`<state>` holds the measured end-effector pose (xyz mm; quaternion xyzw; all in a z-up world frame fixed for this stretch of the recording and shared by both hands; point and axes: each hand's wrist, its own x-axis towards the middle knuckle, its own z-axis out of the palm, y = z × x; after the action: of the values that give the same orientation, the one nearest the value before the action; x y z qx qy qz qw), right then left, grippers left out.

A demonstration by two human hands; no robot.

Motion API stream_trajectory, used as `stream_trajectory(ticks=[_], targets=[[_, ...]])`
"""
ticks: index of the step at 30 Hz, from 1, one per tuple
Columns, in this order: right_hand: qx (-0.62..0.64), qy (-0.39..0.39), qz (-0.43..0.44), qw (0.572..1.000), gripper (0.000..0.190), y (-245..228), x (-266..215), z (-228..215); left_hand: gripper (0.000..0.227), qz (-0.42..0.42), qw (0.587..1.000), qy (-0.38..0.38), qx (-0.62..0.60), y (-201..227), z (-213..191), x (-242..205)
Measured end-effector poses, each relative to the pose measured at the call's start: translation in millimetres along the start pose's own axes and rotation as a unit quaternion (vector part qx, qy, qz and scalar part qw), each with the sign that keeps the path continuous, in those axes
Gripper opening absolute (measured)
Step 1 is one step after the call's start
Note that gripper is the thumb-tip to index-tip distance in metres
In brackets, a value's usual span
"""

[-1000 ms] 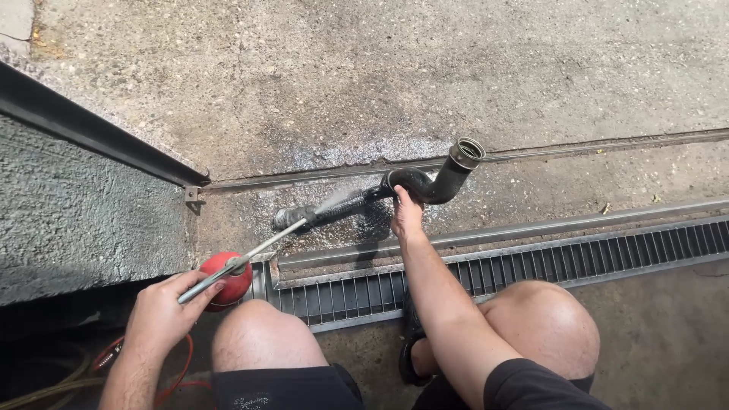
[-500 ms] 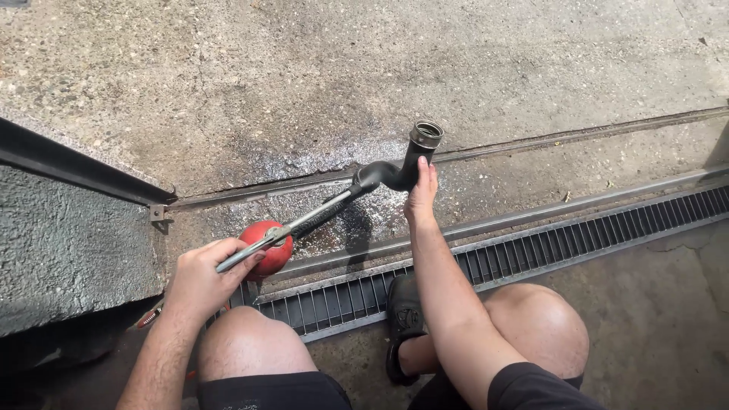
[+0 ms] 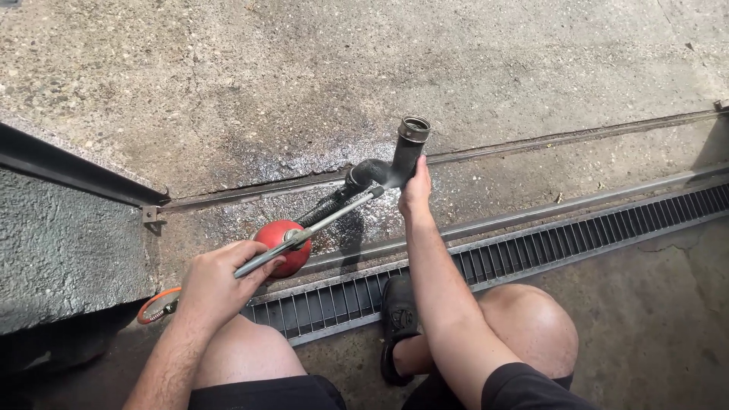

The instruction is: Cleaning an automotive hose using a pressurized spray gun over a floor drain in a workshop.

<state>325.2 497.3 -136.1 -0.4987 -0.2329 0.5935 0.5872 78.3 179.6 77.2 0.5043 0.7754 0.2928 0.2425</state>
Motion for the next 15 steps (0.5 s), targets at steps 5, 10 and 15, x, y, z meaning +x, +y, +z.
stream_trajectory(ticks=[5, 10, 15], targets=[[-0.043, -0.006, -0.037, 0.998, 0.04, -10, -1, 2, 0.017, 0.007, 1.0, 0.017, -0.01, 16, -2, 7], [-0.184, -0.083, -0.099, 0.974, 0.054, -38, -18, 12, 0.017, 0.028, 0.999, 0.032, -0.014, 38, -13, 15], [-0.409, -0.089, -0.141, 0.897, 0.095, -32, 49, 20, 0.015, 0.03, 0.998, 0.046, -0.022, 43, -18, 19]])
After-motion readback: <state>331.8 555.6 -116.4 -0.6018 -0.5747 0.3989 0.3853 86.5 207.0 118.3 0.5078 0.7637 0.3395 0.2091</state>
